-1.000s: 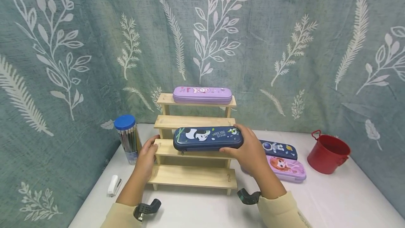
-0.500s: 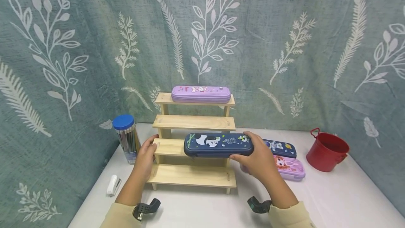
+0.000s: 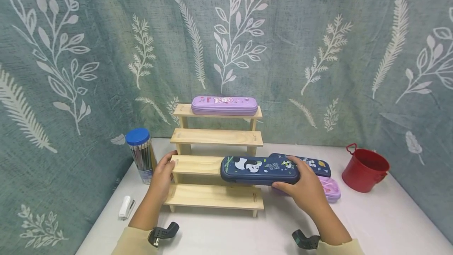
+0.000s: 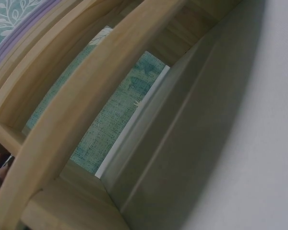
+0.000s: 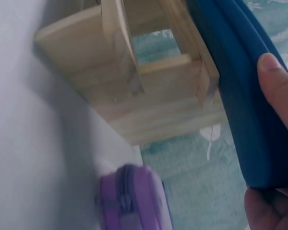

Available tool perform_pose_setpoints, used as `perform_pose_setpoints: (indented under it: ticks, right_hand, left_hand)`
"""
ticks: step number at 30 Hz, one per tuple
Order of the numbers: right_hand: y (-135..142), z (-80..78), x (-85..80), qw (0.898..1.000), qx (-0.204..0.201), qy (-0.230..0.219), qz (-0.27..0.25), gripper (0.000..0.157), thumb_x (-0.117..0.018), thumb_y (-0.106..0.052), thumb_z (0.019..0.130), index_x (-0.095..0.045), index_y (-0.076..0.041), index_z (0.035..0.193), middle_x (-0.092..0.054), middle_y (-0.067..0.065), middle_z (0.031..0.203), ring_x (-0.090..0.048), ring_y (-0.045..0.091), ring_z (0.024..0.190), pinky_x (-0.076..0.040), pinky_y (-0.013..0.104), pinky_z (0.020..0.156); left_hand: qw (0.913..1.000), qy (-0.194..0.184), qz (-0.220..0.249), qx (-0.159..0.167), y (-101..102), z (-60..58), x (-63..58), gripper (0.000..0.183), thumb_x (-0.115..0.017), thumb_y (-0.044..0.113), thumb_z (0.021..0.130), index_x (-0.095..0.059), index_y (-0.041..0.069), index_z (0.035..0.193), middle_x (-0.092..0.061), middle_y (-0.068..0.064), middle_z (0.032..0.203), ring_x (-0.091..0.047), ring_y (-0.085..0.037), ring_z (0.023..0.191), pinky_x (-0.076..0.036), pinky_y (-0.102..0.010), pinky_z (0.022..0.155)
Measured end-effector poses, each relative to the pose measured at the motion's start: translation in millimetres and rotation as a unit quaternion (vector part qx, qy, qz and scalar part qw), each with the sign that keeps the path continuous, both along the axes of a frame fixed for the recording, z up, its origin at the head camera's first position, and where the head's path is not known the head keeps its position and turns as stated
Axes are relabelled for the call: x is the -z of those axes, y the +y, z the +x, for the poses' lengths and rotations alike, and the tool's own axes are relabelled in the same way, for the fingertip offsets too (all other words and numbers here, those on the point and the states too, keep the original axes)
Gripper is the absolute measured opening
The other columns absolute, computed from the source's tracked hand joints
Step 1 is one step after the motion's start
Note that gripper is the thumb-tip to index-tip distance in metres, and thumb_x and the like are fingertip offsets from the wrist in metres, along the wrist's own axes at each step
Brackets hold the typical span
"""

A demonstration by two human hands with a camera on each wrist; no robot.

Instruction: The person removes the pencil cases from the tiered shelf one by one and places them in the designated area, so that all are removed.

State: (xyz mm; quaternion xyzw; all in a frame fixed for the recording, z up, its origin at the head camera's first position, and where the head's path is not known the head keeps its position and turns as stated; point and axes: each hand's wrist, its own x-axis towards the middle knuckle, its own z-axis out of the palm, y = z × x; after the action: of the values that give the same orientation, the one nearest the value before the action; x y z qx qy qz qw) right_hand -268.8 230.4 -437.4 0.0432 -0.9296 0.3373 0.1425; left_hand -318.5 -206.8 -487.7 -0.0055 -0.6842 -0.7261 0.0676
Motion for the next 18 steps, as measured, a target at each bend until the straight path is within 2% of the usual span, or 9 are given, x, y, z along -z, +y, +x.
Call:
perform_pose_setpoints:
  ticks: [9, 18]
  right_hand:
    - [31, 13.4, 5.2, 1.0, 0.0, -0.015, -0.008, 0.111, -0.092, -0.059, 0.07, -0.042, -0.017, 0.16, -0.042, 0.028, 0.16, -0.039, 0.055, 0.145, -0.035, 0.075, 0.11]
    - [64, 22.2, 10.6, 0.998, 0.025, -0.054, -0.01, 0.119, -0.088, -0.067, 0.071, -0.033, -0.017, 0.164, -0.037, 0.034, 0.159, -0.041, 0.055, 0.14, -0.038, 0.076, 0.103]
  left_hand:
    - [1.0, 0.002, -0.003, 0.002, -1, 0.2, 1.8, 0.047, -0.039, 0.024, 0.113, -0.041, 0.013, 0.158, -0.033, -0.013, 0.168, -0.032, -0.035, 0.156, -0.024, -0.058, 0.128]
    - [1.0, 0.002, 0.006, 0.005, 0, 0.0, -0.2, 0.047, -0.038, 0.023, 0.113, -0.04, 0.012, 0.159, -0.035, -0.012, 0.167, -0.031, -0.032, 0.156, -0.024, -0.055, 0.129]
